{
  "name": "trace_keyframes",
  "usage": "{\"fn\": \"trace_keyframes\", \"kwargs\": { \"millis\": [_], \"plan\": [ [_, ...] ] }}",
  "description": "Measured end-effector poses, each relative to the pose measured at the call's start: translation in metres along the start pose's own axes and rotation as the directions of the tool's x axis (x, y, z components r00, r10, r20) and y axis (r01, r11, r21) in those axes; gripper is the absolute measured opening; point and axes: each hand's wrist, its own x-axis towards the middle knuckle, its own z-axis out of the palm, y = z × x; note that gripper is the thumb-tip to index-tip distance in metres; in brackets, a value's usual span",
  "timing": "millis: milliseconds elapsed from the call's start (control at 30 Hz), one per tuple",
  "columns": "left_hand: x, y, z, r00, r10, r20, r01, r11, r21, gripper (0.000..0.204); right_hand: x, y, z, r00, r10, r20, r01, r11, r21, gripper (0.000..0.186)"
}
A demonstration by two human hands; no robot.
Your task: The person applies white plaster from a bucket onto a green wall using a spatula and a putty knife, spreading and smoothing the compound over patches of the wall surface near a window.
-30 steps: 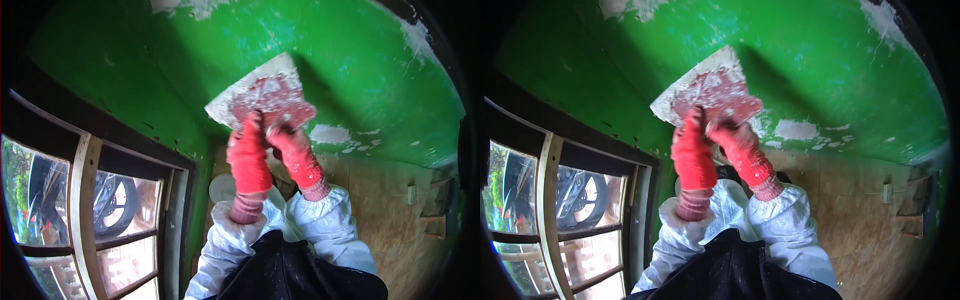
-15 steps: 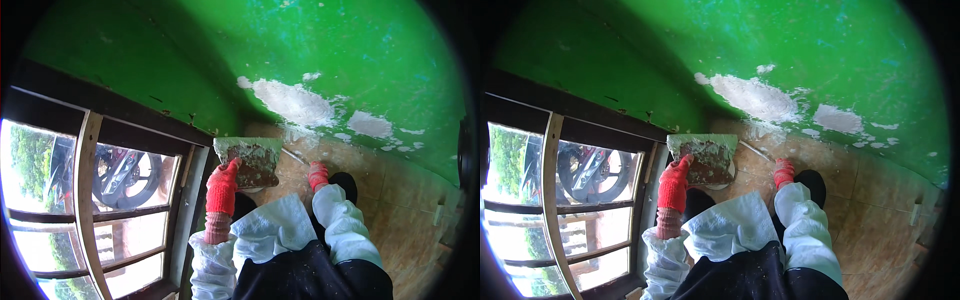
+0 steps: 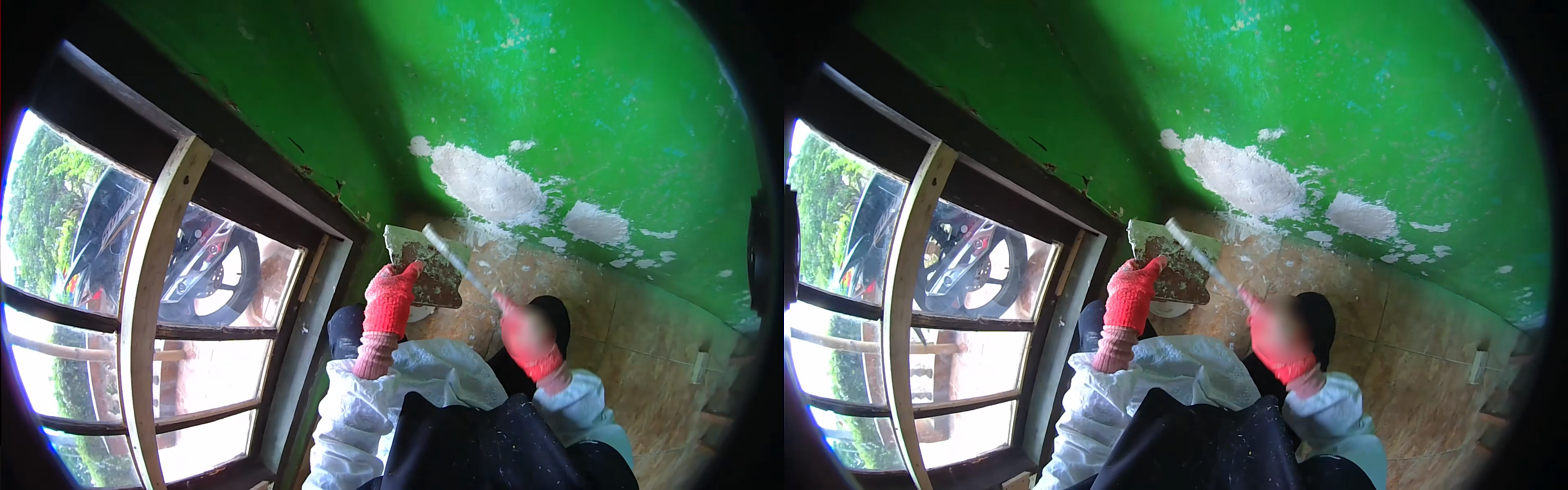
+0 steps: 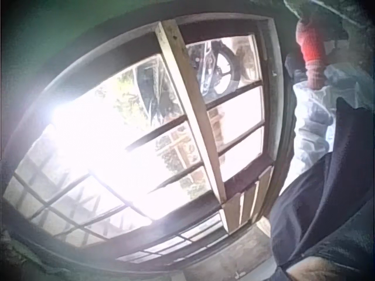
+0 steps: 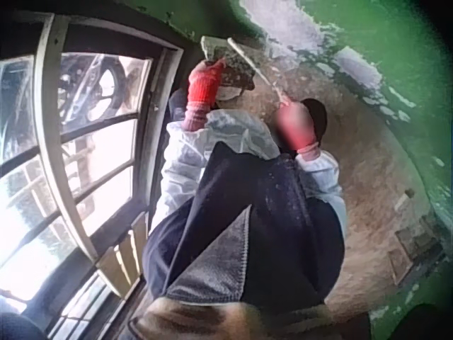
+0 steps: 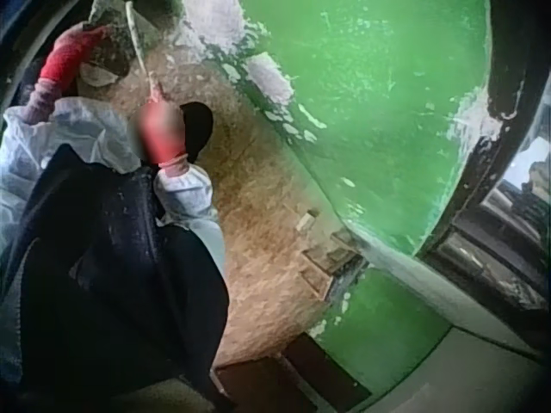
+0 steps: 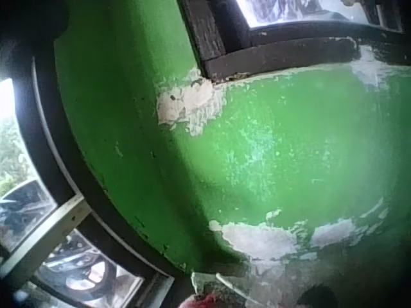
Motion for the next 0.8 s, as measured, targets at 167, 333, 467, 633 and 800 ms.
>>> {"fn": "trace_keyframes", "kwargs": {
  "millis": [167,333,467,633,800],
  "plan": [
    [-0.010,0.016,0.009,0.997,0.074,-0.005,-0.075,0.991,-0.113,0.037,-0.014,-0.033,-0.005,1.000,0.001,0.027,0.007,0.961,-0.276,0.042],
    [-0.032,0.022,0.023,0.962,0.265,-0.072,-0.271,0.957,-0.103,0.030,0.007,-0.066,-0.014,0.993,0.108,-0.050,-0.116,0.974,-0.193,0.039],
    [-0.024,0.035,0.017,0.954,0.219,-0.204,-0.237,0.969,-0.065,0.030,-0.005,-0.066,-0.035,0.992,0.112,-0.051,-0.113,0.993,-0.021,0.035],
    [-0.031,0.044,0.018,0.954,0.296,-0.057,-0.301,0.938,-0.170,0.032,-0.002,-0.069,-0.040,0.991,0.101,-0.093,-0.101,0.995,0.008,0.037],
    [-0.027,0.046,0.027,0.951,0.281,-0.129,-0.294,0.951,-0.093,0.032,-0.004,-0.075,-0.057,0.991,0.132,-0.037,-0.132,0.991,-0.012,0.039]
  ]
}}
